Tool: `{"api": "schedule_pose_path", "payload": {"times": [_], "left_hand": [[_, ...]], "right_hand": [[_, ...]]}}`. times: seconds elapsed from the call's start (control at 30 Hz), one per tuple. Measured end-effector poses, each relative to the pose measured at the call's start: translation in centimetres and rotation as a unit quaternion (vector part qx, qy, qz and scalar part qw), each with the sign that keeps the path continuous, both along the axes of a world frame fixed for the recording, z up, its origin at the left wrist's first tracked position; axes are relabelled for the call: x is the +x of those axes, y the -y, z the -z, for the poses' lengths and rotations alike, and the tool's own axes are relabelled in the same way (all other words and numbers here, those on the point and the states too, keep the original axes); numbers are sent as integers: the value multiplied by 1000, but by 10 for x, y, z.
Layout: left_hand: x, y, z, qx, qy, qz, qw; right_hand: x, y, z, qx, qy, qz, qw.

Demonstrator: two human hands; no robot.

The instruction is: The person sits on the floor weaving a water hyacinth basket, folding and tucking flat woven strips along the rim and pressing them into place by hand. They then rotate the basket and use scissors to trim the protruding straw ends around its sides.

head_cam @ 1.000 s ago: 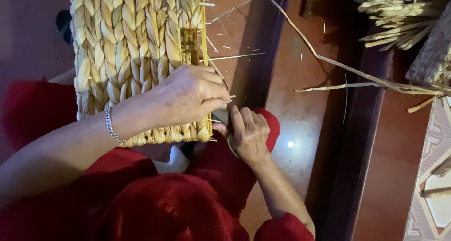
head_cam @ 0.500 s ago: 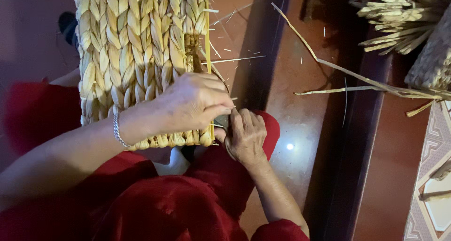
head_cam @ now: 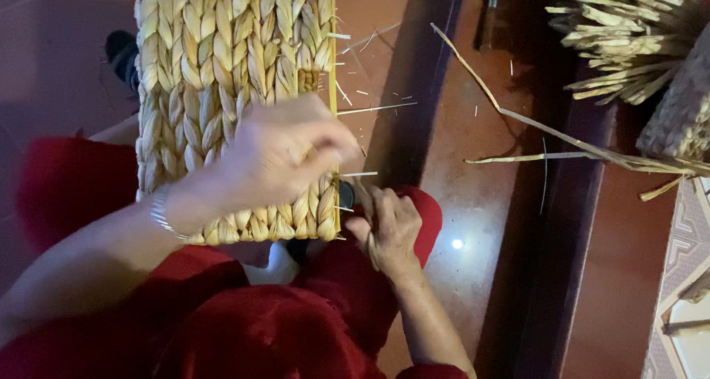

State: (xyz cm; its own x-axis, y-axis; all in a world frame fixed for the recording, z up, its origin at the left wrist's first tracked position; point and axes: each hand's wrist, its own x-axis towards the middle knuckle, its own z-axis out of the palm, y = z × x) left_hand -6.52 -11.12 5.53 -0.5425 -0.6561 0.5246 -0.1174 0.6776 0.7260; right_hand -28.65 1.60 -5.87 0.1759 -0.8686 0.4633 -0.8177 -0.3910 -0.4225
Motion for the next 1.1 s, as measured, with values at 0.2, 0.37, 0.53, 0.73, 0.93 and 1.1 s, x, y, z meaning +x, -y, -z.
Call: {"api": "schedule_pose_path", "payload": {"times": [0.2,0.37,0.53,0.73,0.93,1.1], "left_hand": [[78,22,4,-21,-21,-96,995],[156,19,31,-152,114,-202,961],[201,6,93,-139,215,-339,905],[197,-23,94,4,208,-360,910],[163,-23,58,-30,187,-350,917],[144,-21,53,17,165,-305,938]], "right_hand": [[-2,-17,-2,166,157,-7,974],[1,-18,-3,243,238,-27,940],[9,-17,-8,256,240,-5,936],[16,-15,-10,218,190,11,957],[16,-16,8,198,146,40,968],[18,-20,22,179,158,63,969]]}}
